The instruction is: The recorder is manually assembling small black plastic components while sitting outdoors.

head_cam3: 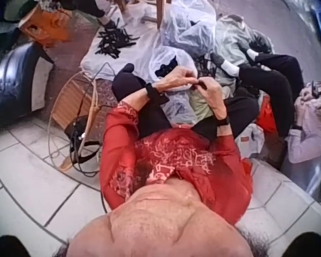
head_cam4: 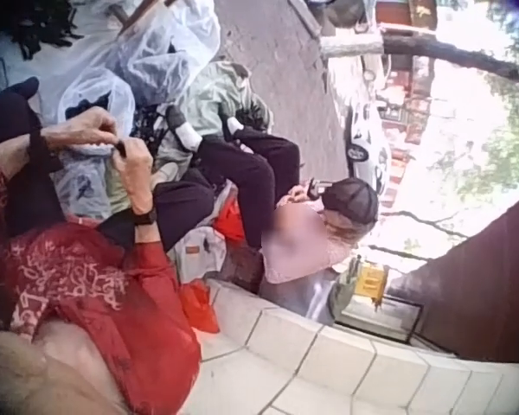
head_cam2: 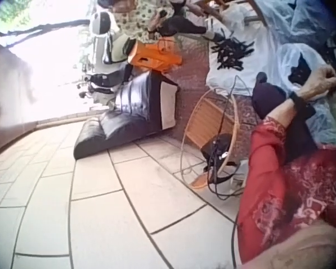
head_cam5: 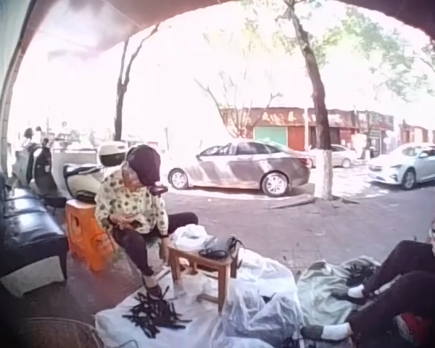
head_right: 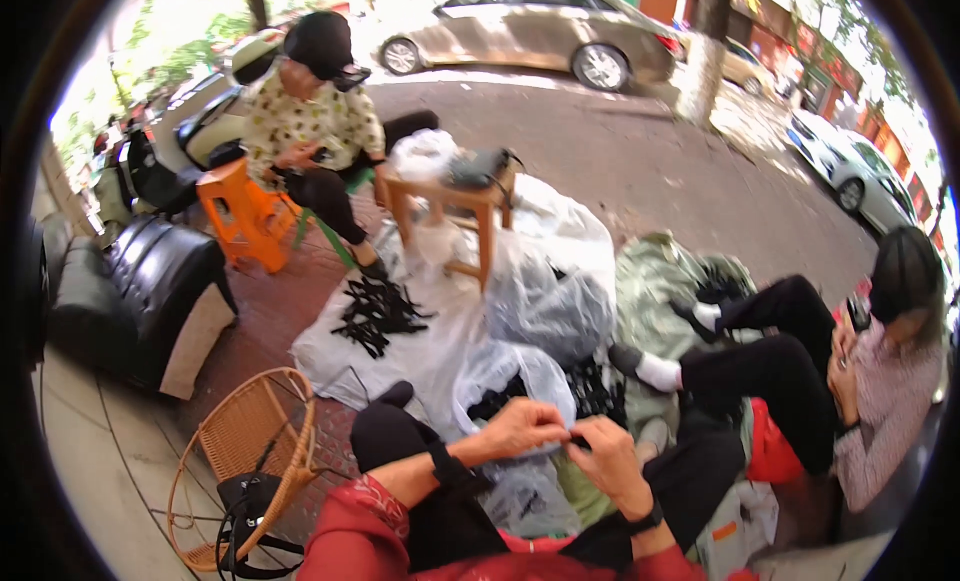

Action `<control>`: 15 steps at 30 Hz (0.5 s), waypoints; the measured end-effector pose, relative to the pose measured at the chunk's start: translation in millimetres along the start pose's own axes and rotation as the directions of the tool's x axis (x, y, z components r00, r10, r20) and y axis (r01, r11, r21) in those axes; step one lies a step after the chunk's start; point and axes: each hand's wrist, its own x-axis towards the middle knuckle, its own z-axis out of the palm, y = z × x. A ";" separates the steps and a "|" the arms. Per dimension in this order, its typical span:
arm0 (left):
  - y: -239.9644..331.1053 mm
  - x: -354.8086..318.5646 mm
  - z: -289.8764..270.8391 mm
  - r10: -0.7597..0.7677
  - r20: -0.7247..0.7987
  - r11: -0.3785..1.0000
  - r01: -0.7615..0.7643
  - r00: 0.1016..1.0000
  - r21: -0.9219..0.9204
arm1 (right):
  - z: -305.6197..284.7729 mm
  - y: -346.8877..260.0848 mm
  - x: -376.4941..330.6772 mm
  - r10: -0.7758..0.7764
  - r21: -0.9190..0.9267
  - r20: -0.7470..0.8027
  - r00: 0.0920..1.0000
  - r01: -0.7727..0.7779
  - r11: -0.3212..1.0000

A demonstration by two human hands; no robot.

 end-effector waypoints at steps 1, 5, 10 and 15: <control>-3.7 -2.7 -5.7 0.052 -0.032 0.995 -0.049 0.998 0.090 | 6.1 3.0 2.6 -0.032 0.009 0.009 0.999 0.032 0.999; -8.4 -0.5 -21.7 -0.172 0.147 0.965 0.197 0.974 -0.174 | 12.7 5.1 10.4 -0.088 -0.035 0.066 0.994 0.090 0.995; 6.7 -3.0 -24.8 -0.186 0.259 0.903 0.269 0.948 -0.336 | 6.1 0.6 8.2 -0.015 0.170 0.018 1.000 0.011 0.985; 4.9 -8.3 -25.1 -0.177 0.251 0.850 0.276 0.952 -0.448 | 9.7 2.8 4.2 0.090 0.320 0.042 0.995 -0.099 0.942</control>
